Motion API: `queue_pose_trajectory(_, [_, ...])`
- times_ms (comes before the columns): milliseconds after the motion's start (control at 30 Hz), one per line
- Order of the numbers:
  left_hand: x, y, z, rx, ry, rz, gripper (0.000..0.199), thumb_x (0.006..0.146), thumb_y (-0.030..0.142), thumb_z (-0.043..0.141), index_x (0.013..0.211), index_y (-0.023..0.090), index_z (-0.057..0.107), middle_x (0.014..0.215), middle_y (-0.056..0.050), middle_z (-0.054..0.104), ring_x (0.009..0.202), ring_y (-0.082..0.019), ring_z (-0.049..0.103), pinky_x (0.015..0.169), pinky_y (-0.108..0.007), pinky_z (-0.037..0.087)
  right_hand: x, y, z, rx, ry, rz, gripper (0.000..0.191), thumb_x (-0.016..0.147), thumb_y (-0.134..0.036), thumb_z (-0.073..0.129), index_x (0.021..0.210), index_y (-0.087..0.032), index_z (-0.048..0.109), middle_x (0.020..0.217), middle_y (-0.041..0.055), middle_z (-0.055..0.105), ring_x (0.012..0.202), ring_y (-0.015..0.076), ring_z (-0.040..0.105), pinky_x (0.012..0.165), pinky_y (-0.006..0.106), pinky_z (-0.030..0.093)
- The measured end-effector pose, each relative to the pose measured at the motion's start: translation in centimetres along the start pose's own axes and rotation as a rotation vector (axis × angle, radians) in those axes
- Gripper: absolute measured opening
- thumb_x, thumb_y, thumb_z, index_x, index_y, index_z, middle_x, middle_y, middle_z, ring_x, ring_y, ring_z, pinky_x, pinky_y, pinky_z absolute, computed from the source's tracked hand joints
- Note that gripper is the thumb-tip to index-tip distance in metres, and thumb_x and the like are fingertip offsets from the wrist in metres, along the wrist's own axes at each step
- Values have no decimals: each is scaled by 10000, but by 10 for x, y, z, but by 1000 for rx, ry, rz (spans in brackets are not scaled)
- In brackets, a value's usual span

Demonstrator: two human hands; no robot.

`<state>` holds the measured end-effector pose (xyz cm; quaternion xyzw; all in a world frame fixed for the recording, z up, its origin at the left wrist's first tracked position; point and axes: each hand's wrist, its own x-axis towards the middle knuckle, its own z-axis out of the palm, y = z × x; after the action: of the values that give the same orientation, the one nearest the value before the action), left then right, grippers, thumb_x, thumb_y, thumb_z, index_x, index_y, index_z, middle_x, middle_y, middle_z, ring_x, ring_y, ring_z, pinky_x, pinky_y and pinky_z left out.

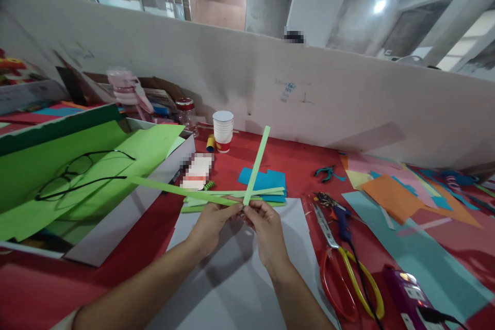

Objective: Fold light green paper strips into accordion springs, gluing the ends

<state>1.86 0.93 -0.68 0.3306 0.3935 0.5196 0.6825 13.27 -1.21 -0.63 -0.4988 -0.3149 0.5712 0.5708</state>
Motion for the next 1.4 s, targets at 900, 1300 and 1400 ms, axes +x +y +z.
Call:
queue_pose_trajectory(900, [-1,2,-3,-18,-82,24,71,613,165,704,649,138,649,587,8,591,576,-104,513,576,-229,401,0,3,0,-2,-7,-41,172,659,-296,740,757,-175,666,678,-12,604,612,92,502,595,214,401])
queue_pose_trajectory(1300, [6,-4,-8,-160,-83,-143,169,517,159,788,666,146,709,644,-19,673,605,-104,586,639,-233,472,0,-4,-2,115,-42,15,166,613,-253,764,717,-169,667,677,-22,582,570,70,468,568,196,398])
queue_pose_trajectory(1400, [7,-7,-10,-141,-81,-133,171,546,179,791,696,149,716,686,-27,688,628,-105,595,645,-225,473,-1,-5,-1,87,-18,3,181,603,-266,767,724,-171,670,684,-19,587,577,79,471,575,210,402])
